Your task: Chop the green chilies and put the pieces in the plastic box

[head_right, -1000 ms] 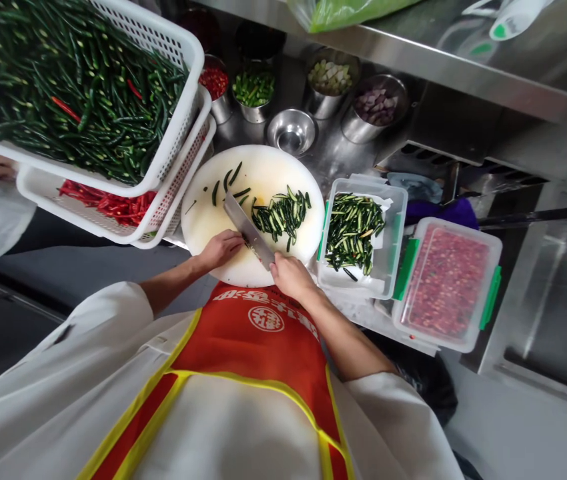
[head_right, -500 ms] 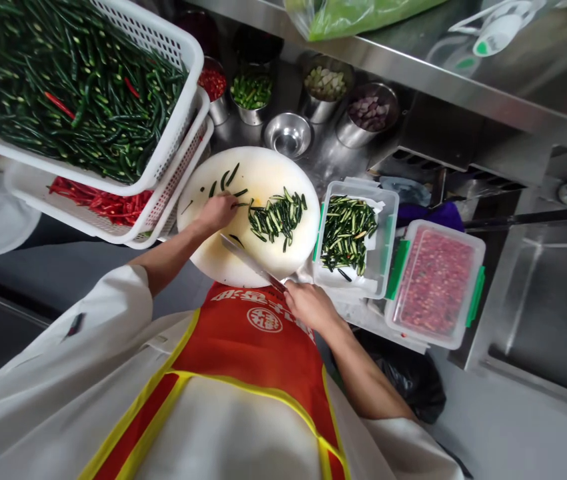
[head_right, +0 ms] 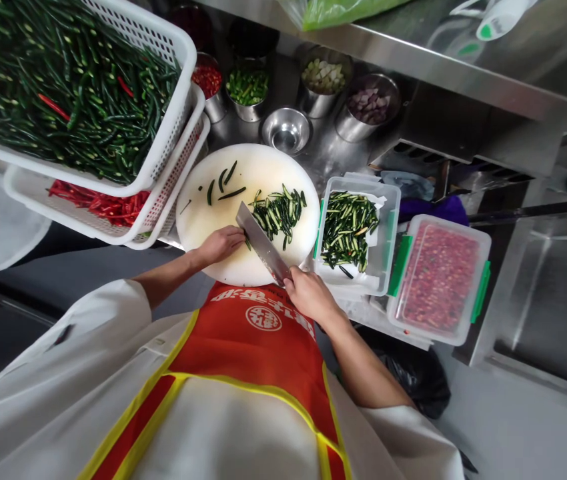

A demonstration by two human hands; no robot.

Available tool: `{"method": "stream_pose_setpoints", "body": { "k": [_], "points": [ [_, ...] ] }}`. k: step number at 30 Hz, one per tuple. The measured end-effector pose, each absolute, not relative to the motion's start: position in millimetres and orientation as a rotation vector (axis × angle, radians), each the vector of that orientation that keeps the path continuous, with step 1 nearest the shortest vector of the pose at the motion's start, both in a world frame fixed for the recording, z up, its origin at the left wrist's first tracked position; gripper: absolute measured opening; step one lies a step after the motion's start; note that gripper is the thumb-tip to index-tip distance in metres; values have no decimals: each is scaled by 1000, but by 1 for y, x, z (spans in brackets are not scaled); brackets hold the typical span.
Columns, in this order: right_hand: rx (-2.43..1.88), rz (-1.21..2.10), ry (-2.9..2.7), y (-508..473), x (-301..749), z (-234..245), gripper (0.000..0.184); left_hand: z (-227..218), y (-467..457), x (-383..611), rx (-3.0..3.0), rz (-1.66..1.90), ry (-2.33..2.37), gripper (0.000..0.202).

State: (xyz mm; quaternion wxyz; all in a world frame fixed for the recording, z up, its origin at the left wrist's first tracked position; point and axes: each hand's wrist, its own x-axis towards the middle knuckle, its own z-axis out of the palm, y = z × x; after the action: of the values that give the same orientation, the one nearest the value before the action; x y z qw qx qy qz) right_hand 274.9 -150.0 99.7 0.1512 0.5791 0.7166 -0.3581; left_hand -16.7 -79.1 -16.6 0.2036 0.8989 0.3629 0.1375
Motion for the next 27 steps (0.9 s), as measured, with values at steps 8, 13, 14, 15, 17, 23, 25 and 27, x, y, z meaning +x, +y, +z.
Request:
{"method": "stream_pose_setpoints", "body": {
  "k": [8,13,14,15,17,23,25,27],
  "points": [
    [1553,-1041,2058,-149,272,103,20,-34,-82,-18,2505,548,1028,27],
    [1671,-1010,2100,-136,239,71,22,-31,-82,-19,2535,530,975,28],
    [1699,-1016,2104,-134,238,68,22,-30,-81,-20,2535,521,961,27],
    [1721,-1024,2103,-133,239,67,23,-28,-79,-22,2529,523,966,27],
    [1753,-1034,2093,-136,247,70,23,-22,-71,-26,2483,557,1074,27],
    [1660,-1115,2086,-160,278,87,19,-6,-12,-29,2205,515,1630,31],
    [1606,-1157,2108,-164,282,87,18,-5,7,-24,2206,419,1632,33],
    [1617,-1162,2098,-164,284,85,18,-5,18,-20,2227,307,1620,31]
  ]
}}
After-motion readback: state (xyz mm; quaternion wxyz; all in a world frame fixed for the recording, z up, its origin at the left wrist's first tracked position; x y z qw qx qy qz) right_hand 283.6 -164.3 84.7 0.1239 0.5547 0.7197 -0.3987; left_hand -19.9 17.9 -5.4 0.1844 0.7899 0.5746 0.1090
